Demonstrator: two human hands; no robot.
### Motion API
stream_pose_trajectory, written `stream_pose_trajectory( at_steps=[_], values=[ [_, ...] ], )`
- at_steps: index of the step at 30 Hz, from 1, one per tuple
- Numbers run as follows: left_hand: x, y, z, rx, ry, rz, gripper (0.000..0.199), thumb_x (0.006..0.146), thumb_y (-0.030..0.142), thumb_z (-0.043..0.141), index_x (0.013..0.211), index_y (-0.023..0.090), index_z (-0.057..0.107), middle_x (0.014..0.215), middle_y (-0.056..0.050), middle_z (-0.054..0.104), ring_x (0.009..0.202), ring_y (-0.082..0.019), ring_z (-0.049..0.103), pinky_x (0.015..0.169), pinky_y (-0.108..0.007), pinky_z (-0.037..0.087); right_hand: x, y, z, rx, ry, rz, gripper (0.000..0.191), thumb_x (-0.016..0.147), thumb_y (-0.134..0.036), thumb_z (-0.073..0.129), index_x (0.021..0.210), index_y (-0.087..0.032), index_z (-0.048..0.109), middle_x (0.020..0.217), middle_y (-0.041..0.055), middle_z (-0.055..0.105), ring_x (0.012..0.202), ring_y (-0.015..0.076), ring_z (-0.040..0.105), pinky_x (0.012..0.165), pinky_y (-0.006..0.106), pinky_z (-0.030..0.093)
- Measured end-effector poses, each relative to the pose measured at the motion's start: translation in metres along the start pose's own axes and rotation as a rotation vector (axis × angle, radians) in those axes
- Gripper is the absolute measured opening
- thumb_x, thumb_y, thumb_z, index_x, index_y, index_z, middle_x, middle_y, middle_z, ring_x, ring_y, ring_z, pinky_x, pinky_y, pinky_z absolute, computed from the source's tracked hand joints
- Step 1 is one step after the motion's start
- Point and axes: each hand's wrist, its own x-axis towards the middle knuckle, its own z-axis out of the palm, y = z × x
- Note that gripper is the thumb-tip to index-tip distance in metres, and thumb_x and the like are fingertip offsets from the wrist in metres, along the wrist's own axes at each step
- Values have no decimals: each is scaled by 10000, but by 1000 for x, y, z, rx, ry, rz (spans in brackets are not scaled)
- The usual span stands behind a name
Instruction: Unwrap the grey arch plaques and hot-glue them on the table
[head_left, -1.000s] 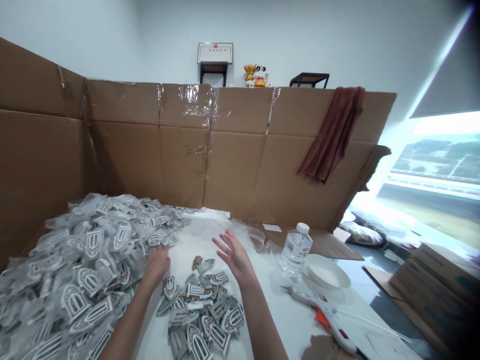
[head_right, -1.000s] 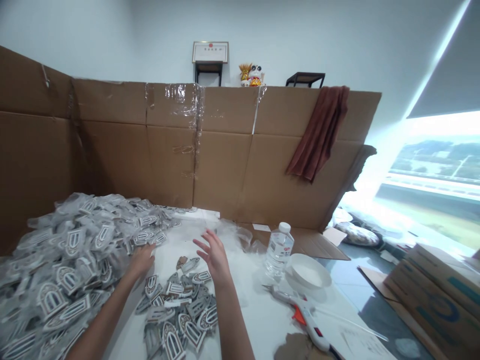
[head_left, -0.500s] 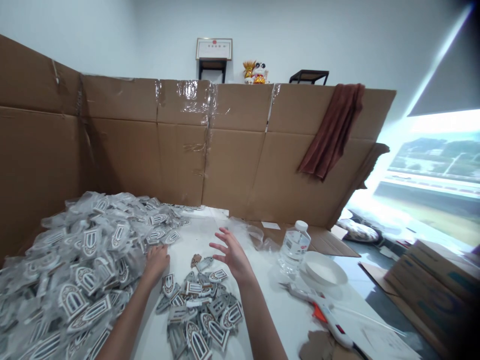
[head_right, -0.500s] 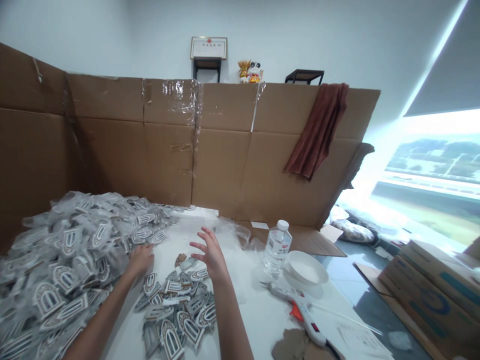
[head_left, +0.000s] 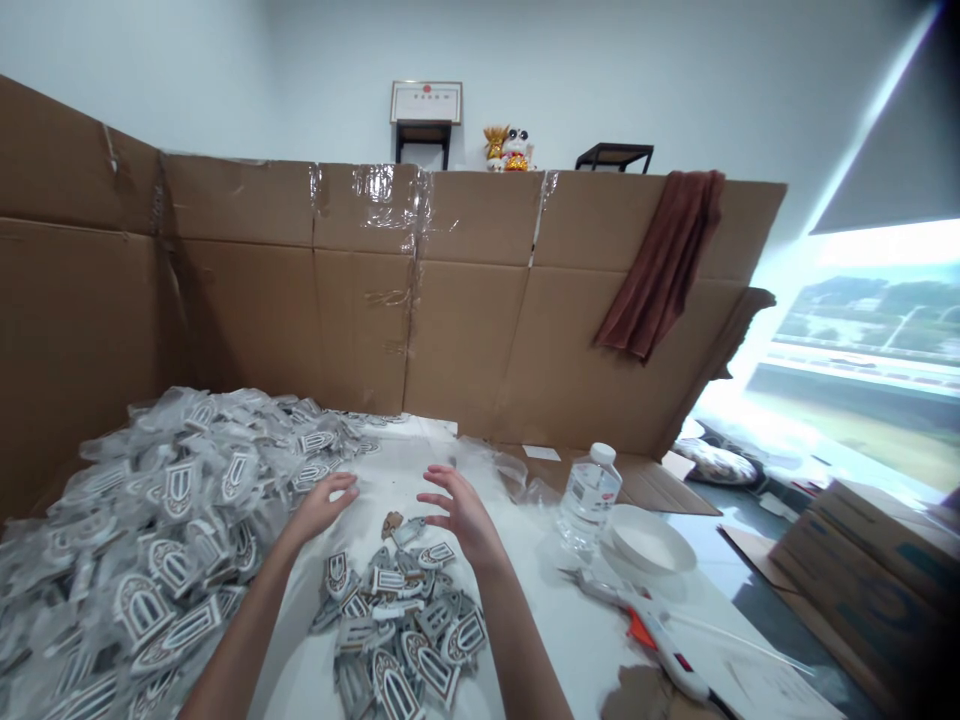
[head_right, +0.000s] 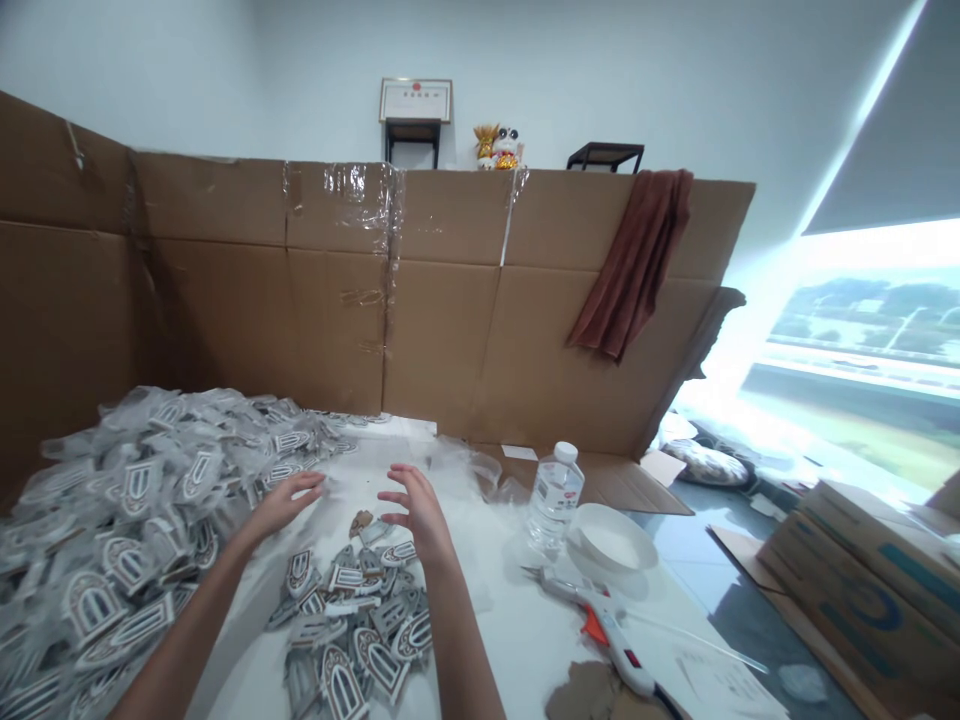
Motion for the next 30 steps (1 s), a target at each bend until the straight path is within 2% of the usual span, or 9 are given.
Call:
stream_pose_trajectory(
  at_steps=[2,4,6,8,11,14,21,24,30],
  values=[
    [-8,16,-13,-119,-59,92,431,903,426,417,1188,176,621,1338,-61,515,1248,-160,464,1066,-263,368,2,2,0,-112,43,1,343,790,-409,501,1074,-220,534,1251,87,483,920,182,613,585,242,503],
    [-19,32,-22,-511,-199,143,439,880,463,478,1193,191,619,1393,-78,450,1229,-203,483,1008,-316,442,4,4,0,-254,104,26,343,806,-414,469,1079,-214,526,1243,95,480,884,173,608,537,230,488],
    [-28,44,-28,-737,-301,143,422,858,451,540,1191,207,626,1419,-83,413,1234,-225,482,1007,-342,453,4,5,1,-363,113,62,347,803,-426,470,1061,-202,533,1224,104,493,830,171,605,480,223,463],
    [-35,53,-30,-850,-368,141,402,839,419,587,1172,202,643,1419,-95,407,1219,-243,500,1019,-361,447,2,3,2,-390,-13,92,338,794,-437,482,1004,-183,559,1161,106,531,785,169,605,457,222,452],
    [-39,59,-30,-928,-404,161,378,820,397,622,1119,172,679,1391,-116,440,1191,-255,527,1023,-362,443,-3,0,6,-359,-318,121,296,770,-425,518,871,-152,578,933,79,584,725,160,608,464,217,452],
    [-38,58,-29,-961,-408,155,364,816,404,627,1060,147,705,1383,-121,455,1155,-251,554,1016,-346,444,-6,-2,7,-314,-432,122,257,709,-378,596,810,-147,548,777,32,569,639,144,605,453,202,421],
    [-32,50,-28,-832,-419,22,472,831,521,557,1085,144,688,1257,-120,586,1110,-232,594,1052,-369,401,-4,-6,0,-325,-267,35,183,671,-307,602,721,-142,542,630,-21,493,531,70,490,420,159,325],
    [-30,47,-26,-695,-451,-63,518,810,578,543,1051,146,695,1199,-121,624,1067,-239,620,1015,-381,425,-4,-8,-1,-392,-303,53,150,668,-283,578,725,-145,566,651,-7,532,524,72,484,409,162,311],
    [-31,42,-24,-505,-416,-135,560,776,613,536,1126,192,650,1312,-95,548,1122,-223,585,913,-291,460,-5,-8,1,-382,-339,68,120,678,-275,564,687,-160,533,578,-30,474,471,61,430,382,161,259]
  ],
)
